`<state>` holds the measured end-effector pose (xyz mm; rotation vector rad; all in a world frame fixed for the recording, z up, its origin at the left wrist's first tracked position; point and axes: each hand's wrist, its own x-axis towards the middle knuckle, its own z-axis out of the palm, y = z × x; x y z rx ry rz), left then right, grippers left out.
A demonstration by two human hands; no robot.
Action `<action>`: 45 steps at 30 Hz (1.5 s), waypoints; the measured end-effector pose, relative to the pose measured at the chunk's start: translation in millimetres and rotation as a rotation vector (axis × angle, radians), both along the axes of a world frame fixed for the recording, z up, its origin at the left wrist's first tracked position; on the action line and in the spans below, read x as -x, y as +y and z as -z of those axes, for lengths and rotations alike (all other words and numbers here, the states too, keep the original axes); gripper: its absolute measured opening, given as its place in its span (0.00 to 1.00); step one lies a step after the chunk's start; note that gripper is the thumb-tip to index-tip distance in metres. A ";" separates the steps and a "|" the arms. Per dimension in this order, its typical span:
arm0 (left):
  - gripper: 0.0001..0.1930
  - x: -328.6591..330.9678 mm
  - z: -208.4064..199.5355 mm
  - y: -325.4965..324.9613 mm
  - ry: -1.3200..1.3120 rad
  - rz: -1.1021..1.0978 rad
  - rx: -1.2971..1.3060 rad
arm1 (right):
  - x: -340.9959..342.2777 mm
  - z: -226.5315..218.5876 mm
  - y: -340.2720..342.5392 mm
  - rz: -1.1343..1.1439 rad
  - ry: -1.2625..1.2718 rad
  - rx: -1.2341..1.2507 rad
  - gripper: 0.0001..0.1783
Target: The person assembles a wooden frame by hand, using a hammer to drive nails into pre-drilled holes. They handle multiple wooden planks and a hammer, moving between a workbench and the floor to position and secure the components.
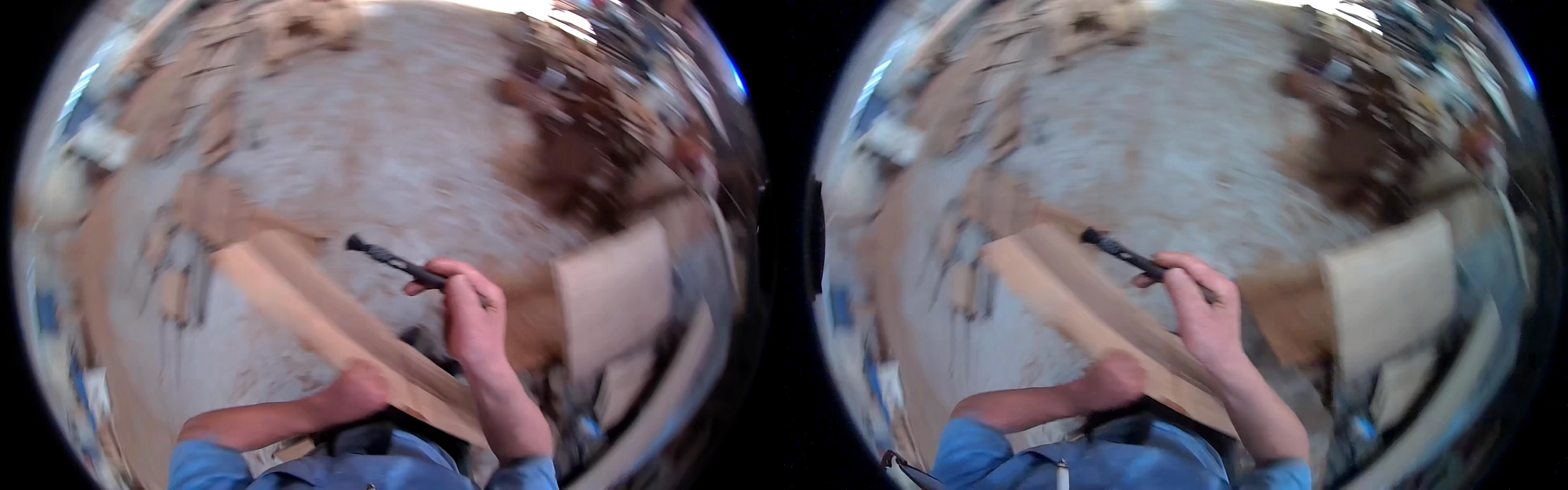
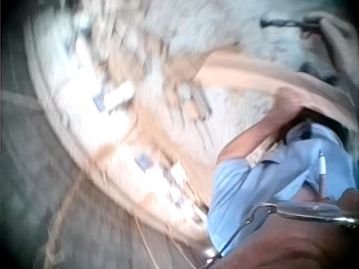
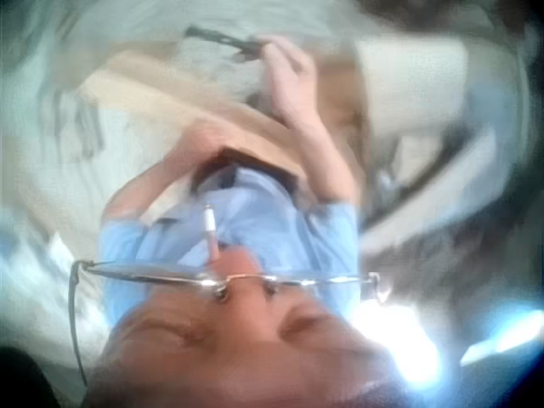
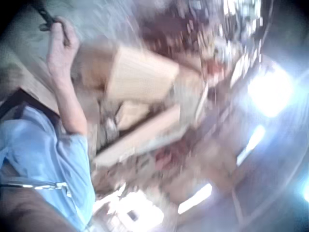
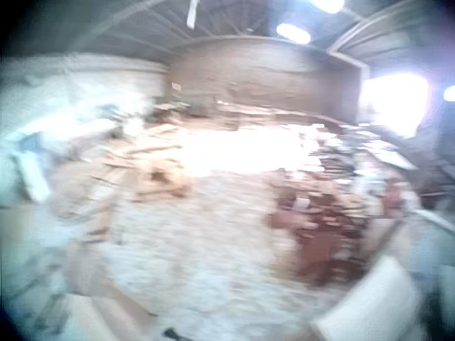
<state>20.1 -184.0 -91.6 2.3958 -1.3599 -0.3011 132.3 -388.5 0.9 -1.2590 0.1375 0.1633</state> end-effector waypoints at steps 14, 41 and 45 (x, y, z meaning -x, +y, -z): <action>0.04 -92.6 35.0 113.5 -0.126 -0.171 -0.615 | 373.6 -68.9 -226.2 1.520 0.279 0.697 0.09; 0.14 -124.4 88.0 235.4 0.107 -0.803 -0.407 | 434.4 47.5 -265.2 1.373 0.477 0.692 0.20; 0.16 -105.3 18.3 156.9 0.162 -1.065 -0.410 | 445.2 21.7 -257.9 1.536 0.428 0.638 0.13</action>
